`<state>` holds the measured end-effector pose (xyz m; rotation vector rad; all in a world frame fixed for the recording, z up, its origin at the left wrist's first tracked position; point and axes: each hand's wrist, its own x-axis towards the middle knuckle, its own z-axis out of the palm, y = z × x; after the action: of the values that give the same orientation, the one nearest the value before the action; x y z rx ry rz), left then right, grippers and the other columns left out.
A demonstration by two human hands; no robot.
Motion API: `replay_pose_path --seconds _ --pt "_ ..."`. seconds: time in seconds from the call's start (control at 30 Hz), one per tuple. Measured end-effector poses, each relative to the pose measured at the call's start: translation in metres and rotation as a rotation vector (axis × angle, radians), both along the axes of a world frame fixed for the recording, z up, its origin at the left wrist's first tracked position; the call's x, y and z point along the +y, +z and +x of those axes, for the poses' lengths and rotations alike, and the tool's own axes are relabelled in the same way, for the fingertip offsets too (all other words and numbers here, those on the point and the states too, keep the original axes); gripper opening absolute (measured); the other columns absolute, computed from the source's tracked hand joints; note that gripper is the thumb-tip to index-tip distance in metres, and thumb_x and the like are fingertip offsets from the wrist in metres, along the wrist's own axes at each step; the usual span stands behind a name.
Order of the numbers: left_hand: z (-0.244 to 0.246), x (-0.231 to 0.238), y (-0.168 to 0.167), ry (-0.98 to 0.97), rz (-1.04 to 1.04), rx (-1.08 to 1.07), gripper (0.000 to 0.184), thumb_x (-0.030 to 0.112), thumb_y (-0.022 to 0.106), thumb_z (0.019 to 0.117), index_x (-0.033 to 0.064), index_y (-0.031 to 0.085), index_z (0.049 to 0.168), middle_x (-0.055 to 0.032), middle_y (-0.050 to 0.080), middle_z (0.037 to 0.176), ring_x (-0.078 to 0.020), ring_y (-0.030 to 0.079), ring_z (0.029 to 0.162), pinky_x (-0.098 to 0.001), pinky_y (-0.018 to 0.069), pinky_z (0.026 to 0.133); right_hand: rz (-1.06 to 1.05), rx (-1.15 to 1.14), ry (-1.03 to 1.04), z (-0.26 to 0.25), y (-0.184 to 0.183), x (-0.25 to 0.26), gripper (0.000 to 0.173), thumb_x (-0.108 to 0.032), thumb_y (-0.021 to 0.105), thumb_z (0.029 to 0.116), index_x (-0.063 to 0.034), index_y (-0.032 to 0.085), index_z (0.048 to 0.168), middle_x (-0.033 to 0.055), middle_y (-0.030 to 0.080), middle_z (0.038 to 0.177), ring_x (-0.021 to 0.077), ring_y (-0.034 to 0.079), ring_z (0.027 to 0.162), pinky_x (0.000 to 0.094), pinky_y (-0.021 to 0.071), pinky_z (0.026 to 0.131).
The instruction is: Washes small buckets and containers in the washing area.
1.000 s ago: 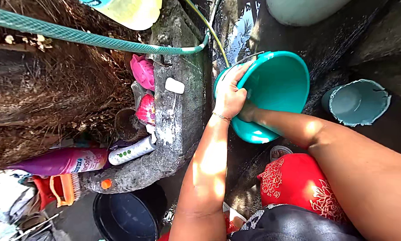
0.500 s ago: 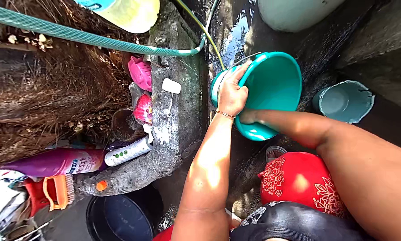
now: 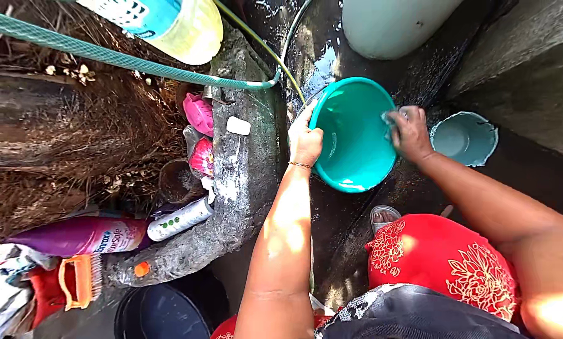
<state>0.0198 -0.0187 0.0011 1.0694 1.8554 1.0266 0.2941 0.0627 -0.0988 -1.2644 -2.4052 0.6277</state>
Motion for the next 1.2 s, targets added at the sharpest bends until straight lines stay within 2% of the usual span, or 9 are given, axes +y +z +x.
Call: replay_pose_path --seconds 0.07,0.23,0.37,0.47,0.6,0.73,0.87,1.03,1.2 --pt "0.001 -0.006 -0.001 0.027 0.016 -0.015 0.068 -0.012 0.049 0.0807 0.0062 0.057 0.146 -0.0092 0.065 0.139 -0.0133 0.063 0.124 -0.0367 0.0514 0.106 0.039 0.151 -0.132 -0.016 -0.011 0.023 0.032 -0.008 0.045 0.103 0.006 0.06 0.128 0.0333 0.055 0.13 0.0475 0.055 0.124 0.0526 0.047 0.107" --pt "0.005 -0.015 -0.009 0.011 0.101 -0.023 0.066 -0.012 0.049 0.08 0.0012 0.057 0.144 -0.0117 0.062 0.143 -0.0145 0.061 0.129 -0.0351 0.0494 0.109 -0.028 0.33 -0.181 -0.077 0.02 0.05 0.032 -0.011 0.038 0.1074 0.0084 0.052 0.128 0.0256 0.07 0.106 0.0361 0.072 0.099 0.0513 0.0567 0.089" --pt "0.018 0.0 -0.004 0.068 -0.004 -0.006 0.065 -0.012 0.052 0.0822 0.0072 0.059 0.144 -0.0087 0.063 0.142 -0.0149 0.059 0.13 -0.0379 0.0487 0.11 0.084 0.596 0.122 -0.138 0.036 0.047 0.032 -0.007 0.041 0.1075 0.0014 0.064 0.128 0.0153 0.067 0.135 0.0282 0.057 0.136 0.0468 0.0387 0.12" --pt "0.019 0.009 0.002 0.078 -0.055 0.073 0.05 -0.008 0.054 0.0828 0.0049 0.067 0.13 -0.01 0.07 0.125 -0.0166 0.065 0.117 -0.0418 0.051 0.101 0.079 0.694 0.382 -0.165 0.052 0.028 0.034 -0.006 0.043 0.1044 -0.0033 0.073 0.12 0.0109 0.071 0.13 0.0267 0.057 0.135 0.046 0.0387 0.118" --pt "0.017 0.001 -0.004 0.091 0.012 -0.018 0.064 -0.013 0.052 0.0822 0.0043 0.059 0.143 -0.0106 0.063 0.141 -0.0144 0.06 0.128 -0.0352 0.0486 0.109 0.117 0.458 0.247 -0.151 0.03 0.06 0.045 -0.029 0.033 0.1107 -0.0111 0.07 0.128 0.0046 0.066 0.14 0.0217 0.055 0.137 0.0469 0.0382 0.115" --pt "0.02 0.001 -0.003 0.141 0.021 -0.03 0.068 -0.014 0.052 0.0813 0.005 0.056 0.146 -0.0104 0.061 0.144 -0.014 0.06 0.129 -0.0344 0.0488 0.109 0.041 0.194 -0.076 -0.134 0.009 0.079 0.05 -0.031 0.028 0.1111 -0.0042 0.063 0.134 0.0128 0.059 0.148 0.0298 0.051 0.141 0.0531 0.0332 0.118" --pt "0.025 0.006 -0.002 0.111 -0.002 0.011 0.065 -0.013 0.053 0.0808 0.0038 0.058 0.143 -0.0112 0.061 0.143 -0.0167 0.057 0.132 -0.038 0.046 0.112 0.102 0.476 0.2 -0.164 0.039 0.048 0.047 -0.028 0.03 0.1094 -0.0121 0.074 0.118 0.0064 0.064 0.142 0.0239 0.05 0.142 0.0478 0.0313 0.12" --pt "0.014 -0.005 -0.007 0.101 0.066 -0.031 0.066 -0.013 0.051 0.0802 0.0041 0.058 0.144 -0.0106 0.063 0.141 -0.0145 0.061 0.128 -0.0365 0.0495 0.109 0.11 0.407 0.321 -0.165 0.042 0.06 0.054 -0.037 0.027 0.1108 -0.012 0.072 0.126 0.0051 0.063 0.145 0.0221 0.054 0.139 0.0475 0.0391 0.115" --pt "0.005 -0.015 -0.008 0.191 0.012 -0.054 0.064 -0.01 0.054 0.074 0.0054 0.064 0.135 -0.0108 0.07 0.127 -0.0166 0.068 0.112 -0.0404 0.0561 0.095 -0.059 -0.078 0.021 -0.097 0.013 0.07 0.057 -0.031 0.045 0.1091 0.001 0.037 0.155 0.0185 0.031 0.167 0.0368 0.046 0.145 0.0545 0.0424 0.114"
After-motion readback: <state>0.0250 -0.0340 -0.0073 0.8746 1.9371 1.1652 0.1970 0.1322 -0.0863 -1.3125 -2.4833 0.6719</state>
